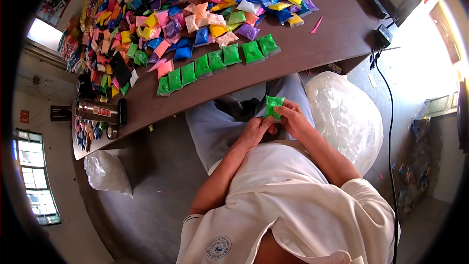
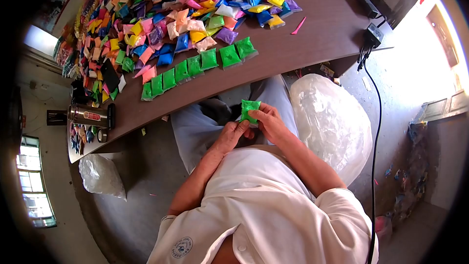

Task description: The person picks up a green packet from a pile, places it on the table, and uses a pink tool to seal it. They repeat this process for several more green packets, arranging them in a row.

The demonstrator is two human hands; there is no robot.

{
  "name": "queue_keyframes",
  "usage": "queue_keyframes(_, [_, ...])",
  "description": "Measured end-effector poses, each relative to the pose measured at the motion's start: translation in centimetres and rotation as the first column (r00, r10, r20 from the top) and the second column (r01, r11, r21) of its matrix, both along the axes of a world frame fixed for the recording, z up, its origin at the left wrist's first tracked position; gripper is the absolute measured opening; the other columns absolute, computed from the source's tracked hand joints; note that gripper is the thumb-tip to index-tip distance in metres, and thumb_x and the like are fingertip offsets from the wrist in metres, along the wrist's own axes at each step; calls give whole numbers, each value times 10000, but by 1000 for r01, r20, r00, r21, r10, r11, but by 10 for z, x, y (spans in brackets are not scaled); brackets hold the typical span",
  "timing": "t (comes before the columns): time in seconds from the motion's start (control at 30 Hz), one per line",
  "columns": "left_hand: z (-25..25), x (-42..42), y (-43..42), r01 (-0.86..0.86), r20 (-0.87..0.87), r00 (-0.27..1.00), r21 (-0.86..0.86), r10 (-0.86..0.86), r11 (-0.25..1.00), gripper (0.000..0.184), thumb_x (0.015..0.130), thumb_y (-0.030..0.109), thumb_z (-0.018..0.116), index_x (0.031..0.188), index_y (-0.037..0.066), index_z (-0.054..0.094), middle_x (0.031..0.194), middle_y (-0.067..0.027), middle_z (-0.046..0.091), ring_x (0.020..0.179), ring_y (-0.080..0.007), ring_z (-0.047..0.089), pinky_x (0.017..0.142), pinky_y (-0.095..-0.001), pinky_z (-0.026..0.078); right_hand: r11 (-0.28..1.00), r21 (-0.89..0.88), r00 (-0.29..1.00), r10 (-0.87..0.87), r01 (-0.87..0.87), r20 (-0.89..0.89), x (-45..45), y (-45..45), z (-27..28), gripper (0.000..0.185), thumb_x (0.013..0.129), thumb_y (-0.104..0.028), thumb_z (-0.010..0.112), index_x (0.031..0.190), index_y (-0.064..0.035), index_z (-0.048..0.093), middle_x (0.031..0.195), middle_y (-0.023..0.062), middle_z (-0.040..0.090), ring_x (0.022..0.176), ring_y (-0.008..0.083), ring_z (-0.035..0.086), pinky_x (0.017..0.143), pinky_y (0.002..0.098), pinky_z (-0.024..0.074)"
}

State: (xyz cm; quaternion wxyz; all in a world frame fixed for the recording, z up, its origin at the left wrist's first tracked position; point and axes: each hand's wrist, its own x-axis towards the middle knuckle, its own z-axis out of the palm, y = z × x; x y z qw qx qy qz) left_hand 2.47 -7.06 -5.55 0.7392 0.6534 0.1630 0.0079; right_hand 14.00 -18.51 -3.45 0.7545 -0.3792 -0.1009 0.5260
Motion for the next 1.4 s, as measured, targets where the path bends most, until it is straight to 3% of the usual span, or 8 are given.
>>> queue_keyframes(0.33, [5, 0, 0, 12, -5, 1000, 68, -11, 998, 479, 898, 445, 479, 696, 21, 574, 697, -49, 590, 689, -125, 537, 660, -258, 428, 999, 34, 998, -13, 11, 67, 0, 1, -1, 148, 842, -108, 557, 926, 7, 516, 700, 120, 602, 515, 206, 587, 436, 303, 489])
queue_keyframes(0.43, [2, -2, -1, -2, -13, 1000, 77, 3, 997, 480, 899, 444, 478, 700, 20, 580, 694, -49, 591, 682, -126, 538, 654, -259, 430, 999, -26, 997, -28, 30, 78, -4, 0, -4, 147, 844, -115, 558, 914, 9, 518, 683, 118, 600, 494, 196, 580, 435, 293, 484])
queue_keyframes(0.7, [0, -2, -1, 10, -5, 1000, 99, -10, 995, 488, 895, 456, 478, 709, 18, 588, 682, -48, 587, 668, -124, 534, 643, -252, 427, 1000, -29, 968, 5, 2, 251, -3, -2, -13, 156, 855, -139, 557, 898, 8, 525, 694, 104, 613, 504, 166, 584, 460, 266, 482])
queue_keyframes(1.0, [-1, -1, -1, -28, -17, 999, 38, 29, 999, 494, 894, 469, 471, 682, 31, 553, 689, -53, 586, 678, -135, 537, 652, -256, 424, 995, -12, 987, -93, 95, 134, -10, 2, 2, 165, 861, -158, 555, 855, 7, 549, 643, 103, 590, 490, 174, 578, 434, 264, 469])
queue_keyframes(1.2, [1, -1, -2, 5, -24, 1000, 63, -4, 998, 466, 899, 443, 479, 710, 26, 567, 698, -47, 588, 686, -131, 545, 663, -257, 432, 996, -48, 993, -65, 70, 97, -6, 0, -4, 179, 865, -160, 542, 839, 17, 544, 636, 111, 590, 476, 188, 577, 412, 281, 476])
queue_keyframes(1.4, [-1, 0, -2, -3, -14, 1000, 19, 3, 1000, 450, 898, 429, 489, 711, 29, 574, 701, -45, 594, 686, -127, 546, 662, -258, 435, 996, -28, 986, -75, 80, 146, -6, 1, -3, 197, 863, -180, 554, 846, 16, 545, 627, 106, 585, 456, 184, 566, 401, 283, 473])
